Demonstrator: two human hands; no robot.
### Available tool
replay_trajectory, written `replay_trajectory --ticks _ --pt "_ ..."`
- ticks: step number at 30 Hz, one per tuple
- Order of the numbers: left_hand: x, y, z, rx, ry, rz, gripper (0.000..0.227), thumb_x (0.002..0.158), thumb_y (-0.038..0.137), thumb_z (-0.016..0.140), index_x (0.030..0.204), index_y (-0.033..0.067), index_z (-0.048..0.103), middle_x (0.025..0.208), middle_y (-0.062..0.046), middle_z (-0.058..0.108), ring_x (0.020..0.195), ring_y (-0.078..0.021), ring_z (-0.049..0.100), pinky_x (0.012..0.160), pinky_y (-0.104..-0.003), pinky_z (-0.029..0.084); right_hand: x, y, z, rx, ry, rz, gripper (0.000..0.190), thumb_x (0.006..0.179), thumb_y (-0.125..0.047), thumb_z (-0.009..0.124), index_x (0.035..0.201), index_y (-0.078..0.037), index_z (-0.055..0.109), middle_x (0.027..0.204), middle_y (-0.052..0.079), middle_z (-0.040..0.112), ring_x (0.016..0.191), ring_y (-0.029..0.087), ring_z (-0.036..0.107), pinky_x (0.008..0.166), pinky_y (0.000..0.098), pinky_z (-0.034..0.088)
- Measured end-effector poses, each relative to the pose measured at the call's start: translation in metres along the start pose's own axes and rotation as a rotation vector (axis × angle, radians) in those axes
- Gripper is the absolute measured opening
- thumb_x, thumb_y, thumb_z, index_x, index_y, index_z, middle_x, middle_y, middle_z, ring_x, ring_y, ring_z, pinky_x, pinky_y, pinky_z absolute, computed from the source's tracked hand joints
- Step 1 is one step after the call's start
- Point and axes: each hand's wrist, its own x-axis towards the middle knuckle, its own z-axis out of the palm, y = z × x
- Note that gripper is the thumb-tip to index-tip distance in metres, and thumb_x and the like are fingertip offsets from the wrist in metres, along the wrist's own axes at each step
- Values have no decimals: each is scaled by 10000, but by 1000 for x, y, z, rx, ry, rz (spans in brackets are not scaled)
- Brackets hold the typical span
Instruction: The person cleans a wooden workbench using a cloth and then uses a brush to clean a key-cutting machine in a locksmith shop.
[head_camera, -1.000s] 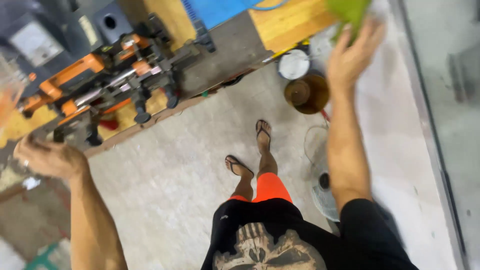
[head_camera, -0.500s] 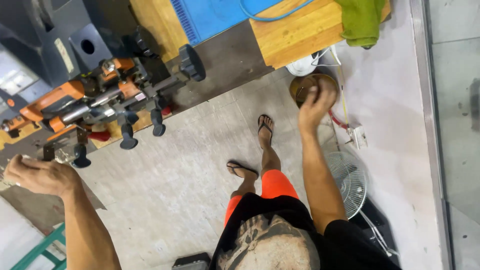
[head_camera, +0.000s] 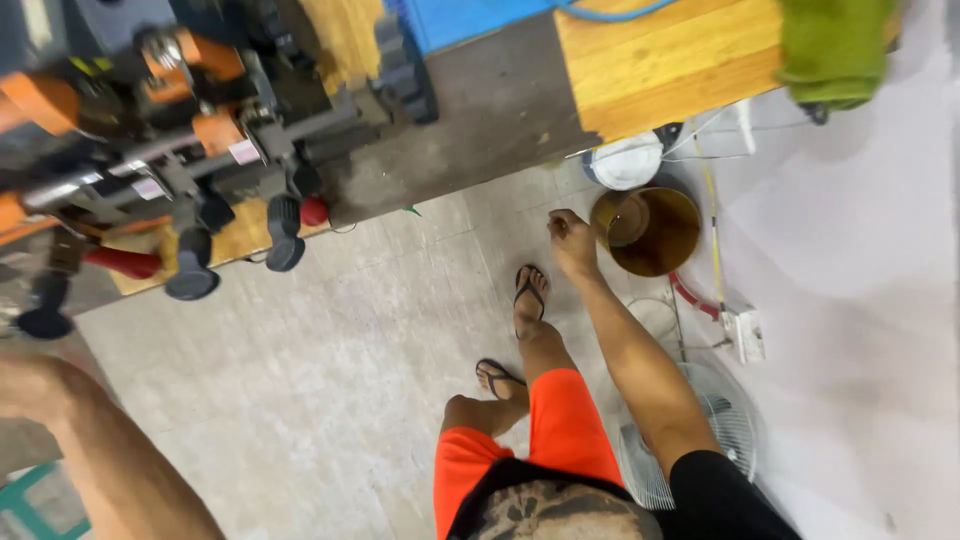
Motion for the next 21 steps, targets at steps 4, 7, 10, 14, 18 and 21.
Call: replay_trajectory --ticks 4,7,10,14,18,21 --pt "-199 22 5 -481 144 279 535 1097 362 461 1336 -87 629 1371 -319 608 1234 -436 603 1054 -537 475 34 -43 53 391 -53 449 258 981 -378 601 973 -127 660 846 47 738 585 127 590 484 291 431" --pt "-408 52 -18 -386 -211 -87 538 1162 294 394 1608 53 215 1700 -167 231 1600 -327 202 1322 -506 163 81 -53 102 346 -146 575 444 1007 -532 498 1118 -117 611 892 29 729 625 126 610 475 262 433" --pt "-541 -7 -68 -13 -631 -201 509 1118 351 378 1477 -7 413 1460 -277 474 1408 -436 442 1149 -535 394 145 16 169 485 7 663 457 969 -524 446 1146 -141 620 820 153 774 575 313 755 378 484 568" --pt "-618 -6 -136 218 -943 -666 504 1000 375 568 1439 132 531 1466 -167 549 1412 -371 480 1203 -488 380 151 5 175 530 47 610 235 924 -245 512 845 -101 679 636 101 720 479 261 726 436 422 612" --pt "-604 28 -135 332 -1254 -526 390 955 356 584 1277 158 678 1248 -135 651 1248 -386 615 1073 -481 500 136 20 164 535 72 619 319 936 -233 449 734 -80 643 603 132 705 409 253 658 331 355 512" --pt "-544 109 -85 643 -1514 -553 472 1000 578 435 1399 343 529 1471 62 571 1304 -249 613 1127 -438 475 62 -26 105 364 41 599 227 903 -277 529 803 -101 630 567 103 678 417 202 660 319 343 500"
